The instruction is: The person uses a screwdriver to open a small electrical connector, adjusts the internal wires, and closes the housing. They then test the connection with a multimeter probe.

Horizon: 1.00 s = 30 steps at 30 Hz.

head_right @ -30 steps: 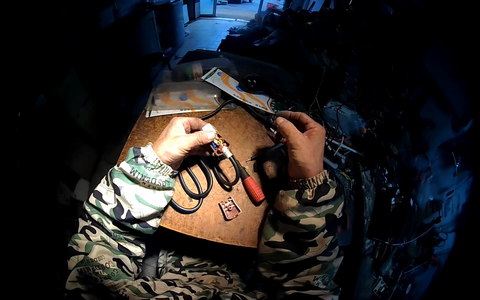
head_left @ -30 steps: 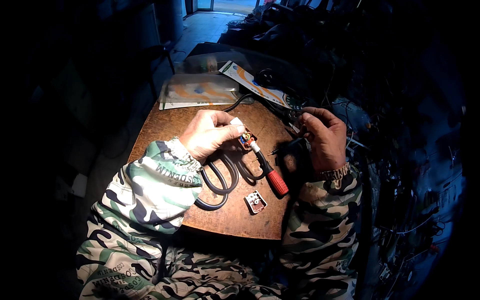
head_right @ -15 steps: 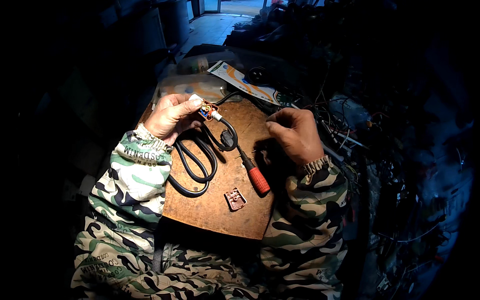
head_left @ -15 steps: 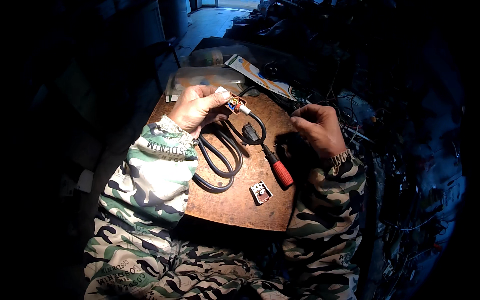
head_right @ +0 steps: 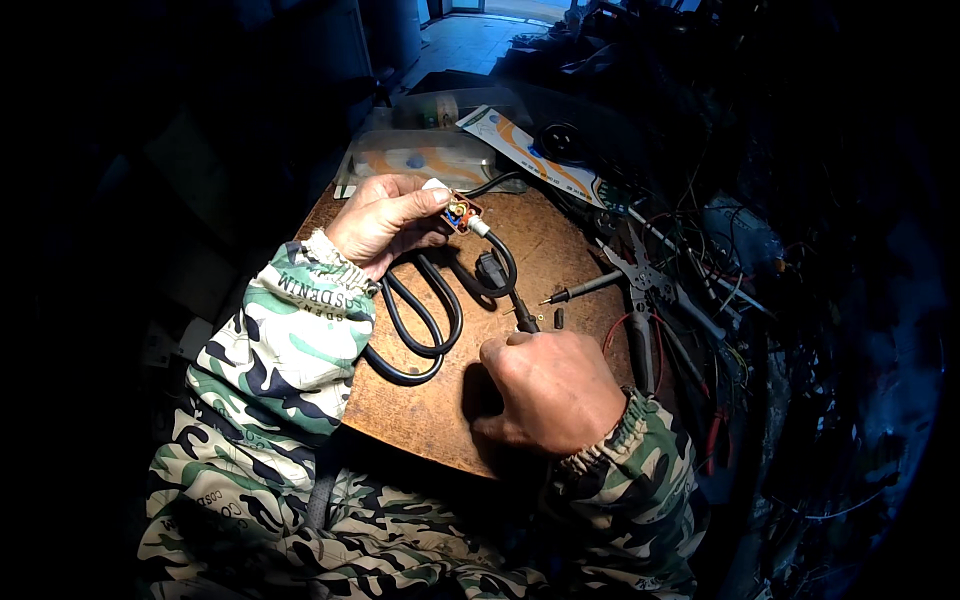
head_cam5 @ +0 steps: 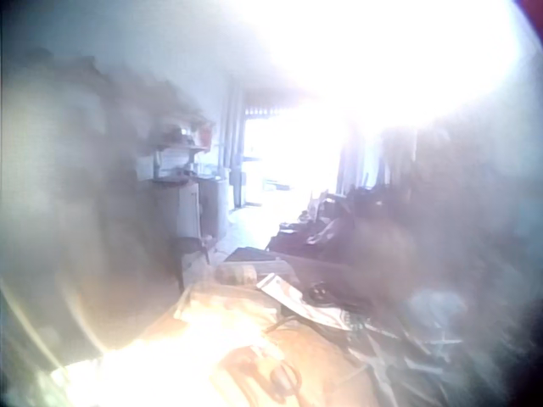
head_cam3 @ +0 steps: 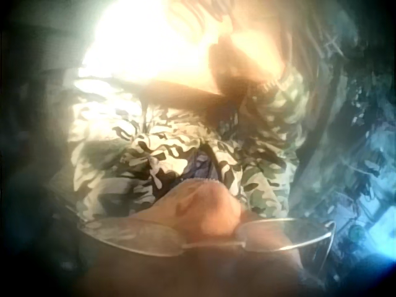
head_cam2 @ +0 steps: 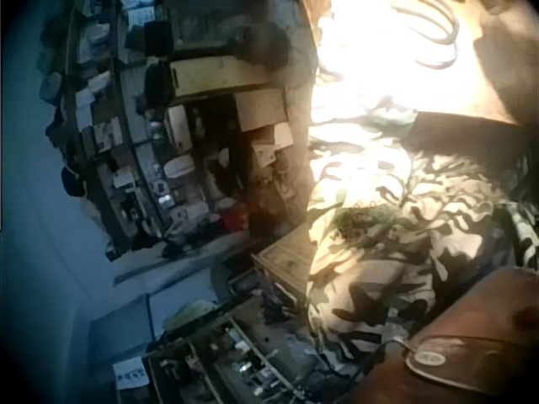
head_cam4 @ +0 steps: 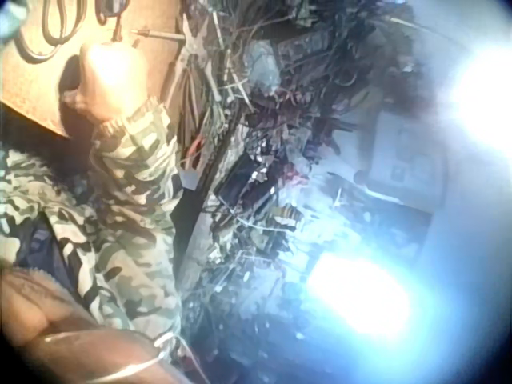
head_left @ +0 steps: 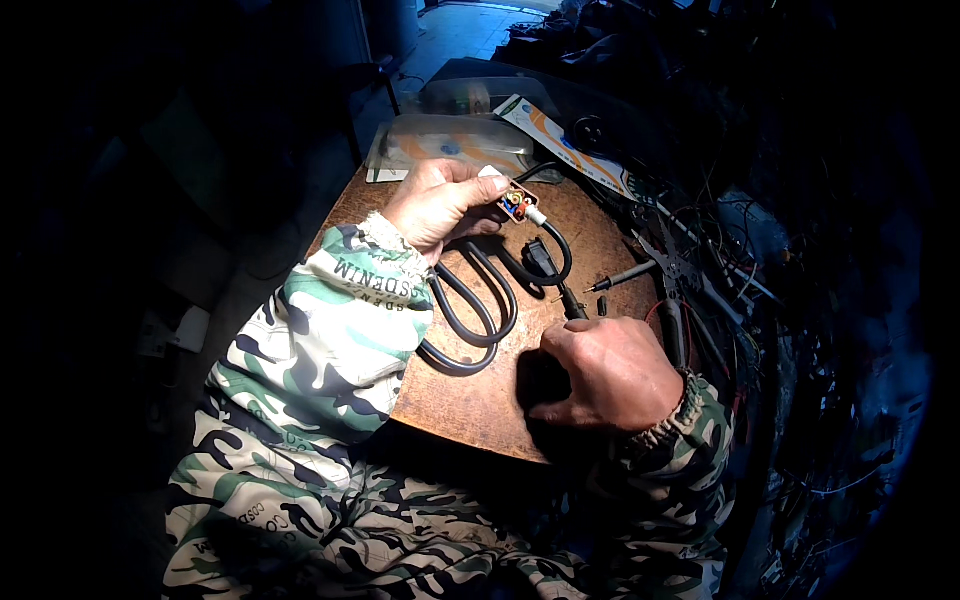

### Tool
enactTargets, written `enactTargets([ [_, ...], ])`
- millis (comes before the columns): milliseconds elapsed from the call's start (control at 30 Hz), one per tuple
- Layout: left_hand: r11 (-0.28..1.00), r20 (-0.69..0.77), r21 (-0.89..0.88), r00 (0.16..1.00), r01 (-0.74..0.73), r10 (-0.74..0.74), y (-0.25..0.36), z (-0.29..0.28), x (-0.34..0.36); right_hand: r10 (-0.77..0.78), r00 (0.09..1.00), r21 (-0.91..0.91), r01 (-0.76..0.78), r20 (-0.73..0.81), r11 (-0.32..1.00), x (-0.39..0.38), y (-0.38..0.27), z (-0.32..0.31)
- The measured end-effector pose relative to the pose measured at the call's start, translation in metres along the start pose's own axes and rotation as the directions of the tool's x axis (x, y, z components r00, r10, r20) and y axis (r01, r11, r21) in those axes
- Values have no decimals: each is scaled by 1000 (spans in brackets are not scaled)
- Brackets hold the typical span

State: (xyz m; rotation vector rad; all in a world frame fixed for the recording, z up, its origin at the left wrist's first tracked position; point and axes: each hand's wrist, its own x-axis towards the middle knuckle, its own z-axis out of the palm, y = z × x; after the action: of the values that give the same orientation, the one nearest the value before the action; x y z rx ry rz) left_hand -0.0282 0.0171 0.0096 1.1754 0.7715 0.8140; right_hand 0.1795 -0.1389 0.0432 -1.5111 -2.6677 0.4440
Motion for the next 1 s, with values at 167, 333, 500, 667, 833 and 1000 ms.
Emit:
enactTargets([
  [167,1000,71,-24,997,-16,17,1,7,-6,-104,992,277,121,-76,953,-5,9,-9],
  [333,1000,173,14,984,28,-30,-19,15,10,237,926,676,25,-292,737,-6,34,3],
  [500,1000,210,3,978,14,-15,-12,16,-3,384,811,695,37,-440,719,5,46,11],
  [667,995,185,82,981,50,-64,-13,25,0,494,771,717,-70,-402,693,7,52,13],
  [833,991,203,123,977,43,-67,-22,20,0,488,787,786,-7,-377,618,17,52,21],
  [1000,982,215,181,972,57,-96,-18,24,-1,516,800,865,8,-307,501,19,55,23],
])
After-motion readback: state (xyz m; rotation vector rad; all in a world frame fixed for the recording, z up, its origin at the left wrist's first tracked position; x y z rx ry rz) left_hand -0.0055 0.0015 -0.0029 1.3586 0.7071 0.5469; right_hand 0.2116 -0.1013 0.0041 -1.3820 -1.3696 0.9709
